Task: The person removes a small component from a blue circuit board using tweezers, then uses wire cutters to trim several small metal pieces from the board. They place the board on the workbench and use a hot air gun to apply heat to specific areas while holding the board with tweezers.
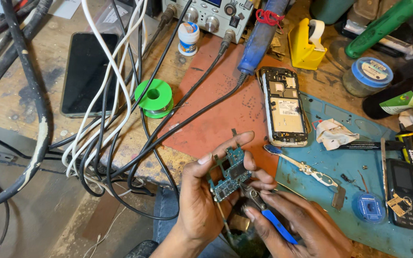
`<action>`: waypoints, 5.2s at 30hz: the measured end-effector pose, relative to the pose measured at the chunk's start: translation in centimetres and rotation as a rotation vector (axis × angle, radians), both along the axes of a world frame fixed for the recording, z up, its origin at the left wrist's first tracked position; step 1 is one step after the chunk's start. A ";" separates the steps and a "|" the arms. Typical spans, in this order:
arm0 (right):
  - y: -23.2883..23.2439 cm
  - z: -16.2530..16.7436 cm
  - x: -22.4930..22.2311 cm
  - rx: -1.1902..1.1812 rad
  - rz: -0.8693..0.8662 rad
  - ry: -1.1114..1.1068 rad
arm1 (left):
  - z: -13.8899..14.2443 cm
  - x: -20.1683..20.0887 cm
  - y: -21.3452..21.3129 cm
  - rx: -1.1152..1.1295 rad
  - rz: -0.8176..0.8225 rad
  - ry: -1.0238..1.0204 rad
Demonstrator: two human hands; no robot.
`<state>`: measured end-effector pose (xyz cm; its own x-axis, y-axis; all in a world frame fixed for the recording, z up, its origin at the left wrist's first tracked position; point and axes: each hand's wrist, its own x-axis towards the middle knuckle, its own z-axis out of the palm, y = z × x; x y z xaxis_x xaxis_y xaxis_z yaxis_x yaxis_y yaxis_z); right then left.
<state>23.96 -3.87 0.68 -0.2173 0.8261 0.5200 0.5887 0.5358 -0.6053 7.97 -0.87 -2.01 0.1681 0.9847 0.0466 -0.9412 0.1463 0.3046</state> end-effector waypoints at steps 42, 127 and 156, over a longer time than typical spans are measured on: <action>-1.2 -1.2 -1.9 -0.265 -0.184 0.096 | 0.2 0.4 -0.8 0.002 0.117 -0.066; -10.3 -13.6 16.0 -0.697 -0.192 -0.218 | -0.5 -1.8 -0.1 -0.007 0.047 -0.290; -9.8 -13.9 12.4 -0.874 0.005 0.401 | 1.7 -10.3 -0.8 0.308 0.510 0.829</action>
